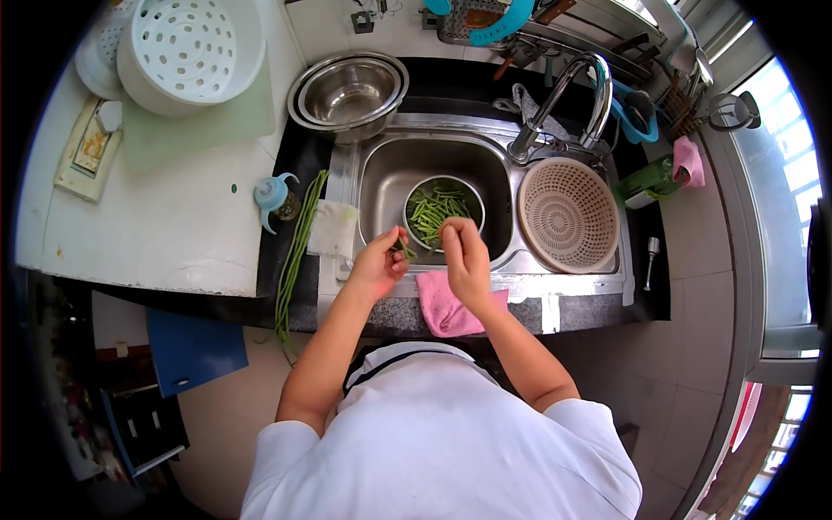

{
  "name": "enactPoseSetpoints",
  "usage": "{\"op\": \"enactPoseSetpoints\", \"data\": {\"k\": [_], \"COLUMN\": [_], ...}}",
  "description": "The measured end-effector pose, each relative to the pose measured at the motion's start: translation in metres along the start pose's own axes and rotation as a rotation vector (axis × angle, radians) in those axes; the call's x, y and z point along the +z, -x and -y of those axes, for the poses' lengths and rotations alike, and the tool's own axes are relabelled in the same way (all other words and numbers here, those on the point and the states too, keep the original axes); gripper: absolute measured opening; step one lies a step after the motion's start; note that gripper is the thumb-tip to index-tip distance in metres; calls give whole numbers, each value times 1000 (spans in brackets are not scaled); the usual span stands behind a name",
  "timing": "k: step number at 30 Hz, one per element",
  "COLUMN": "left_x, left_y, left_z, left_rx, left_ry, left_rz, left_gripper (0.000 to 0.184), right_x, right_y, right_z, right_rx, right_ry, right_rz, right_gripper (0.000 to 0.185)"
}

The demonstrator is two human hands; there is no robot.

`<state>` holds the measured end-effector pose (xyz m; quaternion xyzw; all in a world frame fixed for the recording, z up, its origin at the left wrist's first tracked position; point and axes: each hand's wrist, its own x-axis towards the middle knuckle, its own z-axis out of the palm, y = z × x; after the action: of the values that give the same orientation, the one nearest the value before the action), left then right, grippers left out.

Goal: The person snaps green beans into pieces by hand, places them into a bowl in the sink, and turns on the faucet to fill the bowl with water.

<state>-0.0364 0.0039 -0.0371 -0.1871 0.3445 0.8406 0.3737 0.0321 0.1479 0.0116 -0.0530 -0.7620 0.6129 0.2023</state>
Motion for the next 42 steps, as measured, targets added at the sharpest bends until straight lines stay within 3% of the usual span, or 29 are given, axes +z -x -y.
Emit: {"op": "enactPoseSetpoints", "data": {"k": [3,4,6,7,9,10,11,14,15,16,19,21,24,28,31,33,36,38,40,42], "left_x": [15,19,33,25,-15,-83,-86,-133,-137,-143,-162,-171,-158,-103,-52,-33,-17,-1,23,51], "left_y": [-43,-58,-63,-64,-77,-117,-85,-43,-33,-25,-23,-28,-18,14,41,48,54,61,70,77], "left_z": [-13,-16,-20,-24,-35,-38,-48,-65,-68,-70,-75,-79,-78,-66,-39,-21,-11,-27,-45,-59], "left_rx": [1,27,201,211,633,883,960,959,814,749,816,904,881,1005,919,824,664,717,767,791], "left_ry": [-47,-119,-415,-412,-842,-1129,-1226,-1708,-1799,-1790,-1747,-1454,-1317,-1084,-985,-918,-752,-707,-657,-586], "left_rz": [100,116,-185,-191,-425,-542,-632,-965,-1044,-1018,-995,-856,-900,-682,-432,-280,-48,-35,-26,105], "left_gripper": [18,27,37,37,48,41,35,29,29,28,22,18,17,16,17,18,19,20,22,23], "right_x": [-6,-11,-14,-20,-35,-39,-42,-44,-41,-37,-22,-13,0,28,56,65,56,52,47,52], "right_y": [-50,-65,-86,-84,-76,-66,-55,-22,-14,-9,-5,-7,-11,-17,-27,-36,-42,-38,-29,-21], "right_z": [-51,-65,-107,-104,-104,-102,-99,-108,-105,-102,-97,-85,-73,-58,-33,-14,0,16,20,24], "right_rx": [33,99,-74,-30,17,-24,17,164,185,214,215,190,179,222,267,336,254,261,244,252], "right_ry": [88,154,488,568,604,582,540,404,407,389,380,334,289,-23,-283,-765,-821,-767,-630,-497], "right_rz": [-128,-50,-75,-81,-64,-67,-41,38,69,104,180,204,262,386,372,224,308,289,405,434], "right_gripper": [17,23,33,37,39,37,36,35,34,34,32,32,32,39,40,35,29,27,28,31]}}
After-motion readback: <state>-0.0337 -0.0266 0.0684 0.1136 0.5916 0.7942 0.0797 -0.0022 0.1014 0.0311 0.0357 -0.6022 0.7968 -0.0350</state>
